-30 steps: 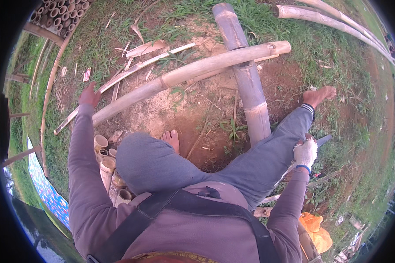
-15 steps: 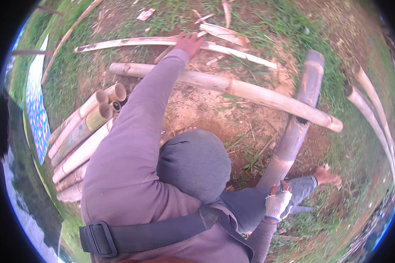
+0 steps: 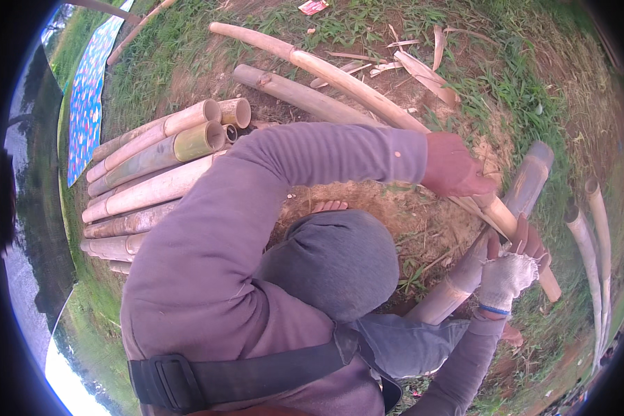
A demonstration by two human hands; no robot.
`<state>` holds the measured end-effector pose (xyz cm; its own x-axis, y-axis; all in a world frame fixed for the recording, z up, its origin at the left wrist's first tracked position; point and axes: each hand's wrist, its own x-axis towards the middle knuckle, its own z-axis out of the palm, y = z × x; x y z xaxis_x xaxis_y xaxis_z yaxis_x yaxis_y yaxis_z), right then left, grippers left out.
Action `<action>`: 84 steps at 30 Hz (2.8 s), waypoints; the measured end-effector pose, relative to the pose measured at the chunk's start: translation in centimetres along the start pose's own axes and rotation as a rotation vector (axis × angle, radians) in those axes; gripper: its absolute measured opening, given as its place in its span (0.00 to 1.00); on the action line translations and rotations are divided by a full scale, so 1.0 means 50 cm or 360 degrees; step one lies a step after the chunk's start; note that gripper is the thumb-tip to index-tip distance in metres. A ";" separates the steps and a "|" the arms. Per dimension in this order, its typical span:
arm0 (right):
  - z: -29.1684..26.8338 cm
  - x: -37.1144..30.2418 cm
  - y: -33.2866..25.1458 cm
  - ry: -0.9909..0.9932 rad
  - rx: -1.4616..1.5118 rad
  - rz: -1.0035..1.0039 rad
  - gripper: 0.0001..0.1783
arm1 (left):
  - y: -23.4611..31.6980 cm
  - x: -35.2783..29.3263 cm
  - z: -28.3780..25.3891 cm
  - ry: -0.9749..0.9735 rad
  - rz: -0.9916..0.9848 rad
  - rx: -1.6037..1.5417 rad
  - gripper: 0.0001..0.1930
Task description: The person uses a hand saw to cut bamboo poles into shorter sections. They position each pole on a makeshift sawhorse, saw through it, and then move the cut pieces aside to a pile on the ground.
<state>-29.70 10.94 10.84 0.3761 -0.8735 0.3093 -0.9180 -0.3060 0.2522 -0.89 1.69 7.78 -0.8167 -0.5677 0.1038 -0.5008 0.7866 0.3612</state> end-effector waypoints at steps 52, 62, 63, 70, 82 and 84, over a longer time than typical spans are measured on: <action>0.179 -0.160 0.385 -0.0412 0.0342 0.0477 0.34 | 0.070 0.238 0.288 0.0392 -0.0124 -0.0128 0.26; 0.068 -0.582 0.152 -0.0628 0.0148 0.1406 0.31 | 0.038 0.248 0.309 0.0357 -0.0191 -0.0195 0.27; 0.034 -0.620 0.123 -0.0721 0.0108 0.1532 0.29 | 0.028 0.257 0.298 0.0325 -0.0276 -0.0151 0.28; -0.069 -0.695 0.030 -0.0441 0.0223 0.1935 0.23 | -0.030 0.309 0.253 0.0558 -0.0180 0.0096 0.33; -0.067 -0.699 -0.047 0.0503 0.0228 0.2095 0.20 | -0.013 0.035 0.232 0.0129 -0.0069 0.0158 0.34; -0.086 -0.771 -0.066 0.0827 0.0092 0.2550 0.18 | -0.033 0.003 0.226 0.0093 -0.0149 0.0093 0.34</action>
<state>-40.64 47.23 2.01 -0.8865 -0.0920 0.4536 -0.3885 0.6805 -0.6212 -3.40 3.05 -3.28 -0.7482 -0.6513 0.1266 -0.5914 0.7411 0.3177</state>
